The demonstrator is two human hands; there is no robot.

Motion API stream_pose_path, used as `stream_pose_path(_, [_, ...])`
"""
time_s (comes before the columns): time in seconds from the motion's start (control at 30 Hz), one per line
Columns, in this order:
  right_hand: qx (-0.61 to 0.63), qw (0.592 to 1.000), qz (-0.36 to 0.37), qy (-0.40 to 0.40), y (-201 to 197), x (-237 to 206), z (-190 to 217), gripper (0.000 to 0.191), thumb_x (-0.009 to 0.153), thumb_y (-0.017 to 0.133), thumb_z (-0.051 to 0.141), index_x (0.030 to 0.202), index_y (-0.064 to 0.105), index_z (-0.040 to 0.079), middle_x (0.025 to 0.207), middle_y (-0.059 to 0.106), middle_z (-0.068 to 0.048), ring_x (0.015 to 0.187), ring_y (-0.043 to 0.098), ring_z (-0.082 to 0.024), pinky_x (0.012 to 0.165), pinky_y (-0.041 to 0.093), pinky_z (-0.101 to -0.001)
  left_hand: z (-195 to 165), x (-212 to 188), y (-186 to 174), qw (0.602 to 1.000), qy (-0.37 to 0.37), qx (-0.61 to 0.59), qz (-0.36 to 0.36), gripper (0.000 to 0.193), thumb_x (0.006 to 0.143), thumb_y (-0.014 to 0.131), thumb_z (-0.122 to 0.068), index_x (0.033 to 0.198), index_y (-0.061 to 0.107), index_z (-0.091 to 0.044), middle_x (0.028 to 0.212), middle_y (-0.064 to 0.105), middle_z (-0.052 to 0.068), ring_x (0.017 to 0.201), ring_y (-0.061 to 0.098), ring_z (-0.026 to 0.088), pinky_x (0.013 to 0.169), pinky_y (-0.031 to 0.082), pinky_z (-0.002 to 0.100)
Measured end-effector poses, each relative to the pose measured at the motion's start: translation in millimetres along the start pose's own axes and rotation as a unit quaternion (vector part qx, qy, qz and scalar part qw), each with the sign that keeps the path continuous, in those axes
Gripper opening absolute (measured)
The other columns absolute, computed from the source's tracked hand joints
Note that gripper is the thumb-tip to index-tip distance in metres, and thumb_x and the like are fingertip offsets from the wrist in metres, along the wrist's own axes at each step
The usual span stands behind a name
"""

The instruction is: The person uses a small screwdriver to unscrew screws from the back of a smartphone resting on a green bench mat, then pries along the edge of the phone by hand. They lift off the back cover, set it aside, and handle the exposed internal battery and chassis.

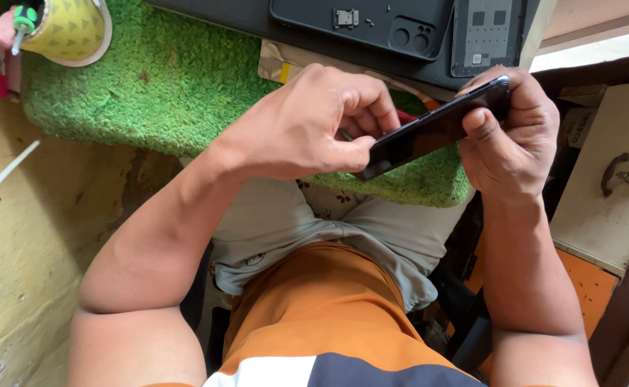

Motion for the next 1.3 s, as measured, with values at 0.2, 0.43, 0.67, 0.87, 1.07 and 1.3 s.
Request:
stream_pose_path(0.2, [0.016, 0.999, -0.029, 0.023, -9, -3, -9, 0.027, 0.109, 0.081, 0.012, 0.119, 0.062, -0.005, 0.102, 0.066, -0.005, 0.086, 0.054, -0.008, 0.081, 0.046, -0.0188, 5, -1, -1, 0.999, -0.033, -0.013, 0.019, 0.030, 0.079, 0.068, -0.006, 0.108, 0.071, 0.000, 0.095, 0.081, 0.006, 0.086, 0.079, 0.009, 0.077, 0.063, 0.024])
stream_pose_path(0.43, [0.027, 0.999, -0.031, 0.012, -11, -1, -6, 0.025, 0.110, 0.080, 0.010, 0.119, 0.062, -0.005, 0.104, 0.067, -0.005, 0.087, 0.056, -0.008, 0.084, 0.047, -0.0195, 19, 0, 6, 0.995, -0.078, -0.041, 0.044, 0.031, 0.076, 0.066, -0.001, 0.107, 0.067, 0.002, 0.092, 0.081, 0.006, 0.083, 0.075, 0.007, 0.074, 0.059, 0.023])
stream_pose_path(0.67, [0.055, 0.997, -0.043, 0.015, -7, 9, 6, 0.029, 0.105, 0.080, 0.013, 0.121, 0.062, -0.005, 0.106, 0.069, -0.007, 0.093, 0.063, -0.011, 0.088, 0.051, -0.0217, 20, 6, 16, 0.987, -0.044, -0.143, 0.055, 0.036, 0.078, 0.061, 0.004, 0.113, 0.065, 0.003, 0.099, 0.078, 0.007, 0.090, 0.072, 0.006, 0.078, 0.058, 0.022])
stream_pose_path(0.87, [0.062, 0.998, -0.030, 0.000, -15, 8, 17, 0.026, 0.109, 0.079, 0.014, 0.116, 0.061, -0.005, 0.103, 0.069, -0.009, 0.087, 0.062, -0.012, 0.086, 0.052, -0.0242, 15, 4, 21, 0.974, -0.020, -0.215, 0.071, 0.041, 0.080, 0.060, 0.005, 0.120, 0.063, 0.006, 0.107, 0.075, 0.009, 0.100, 0.072, 0.008, 0.091, 0.060, 0.024])
stream_pose_path(1.07, [0.071, 0.996, -0.051, 0.016, -25, 5, 9, 0.028, 0.110, 0.077, 0.014, 0.120, 0.060, -0.006, 0.108, 0.070, -0.012, 0.091, 0.063, -0.014, 0.091, 0.052, -0.0257, 20, 7, 20, 0.973, -0.008, -0.228, 0.043, 0.042, 0.082, 0.059, 0.004, 0.123, 0.065, 0.007, 0.111, 0.075, 0.011, 0.102, 0.072, 0.010, 0.093, 0.061, 0.026])
stream_pose_path(1.3, [0.104, 0.990, -0.088, 0.032, -18, 5, 9, 0.028, 0.112, 0.074, 0.013, 0.126, 0.060, -0.006, 0.112, 0.070, -0.012, 0.099, 0.068, -0.018, 0.096, 0.054, -0.0307, 29, 9, 17, 0.952, 0.034, -0.304, 0.005, 0.041, 0.093, 0.064, 0.003, 0.134, 0.063, 0.007, 0.117, 0.075, 0.011, 0.104, 0.073, 0.012, 0.097, 0.062, 0.029])
Point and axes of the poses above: each hand's wrist, its own x-axis towards the middle knuckle, its own y-axis out of the palm, z = x × y, the point moved 8 cm from there along x, towards the middle knuckle
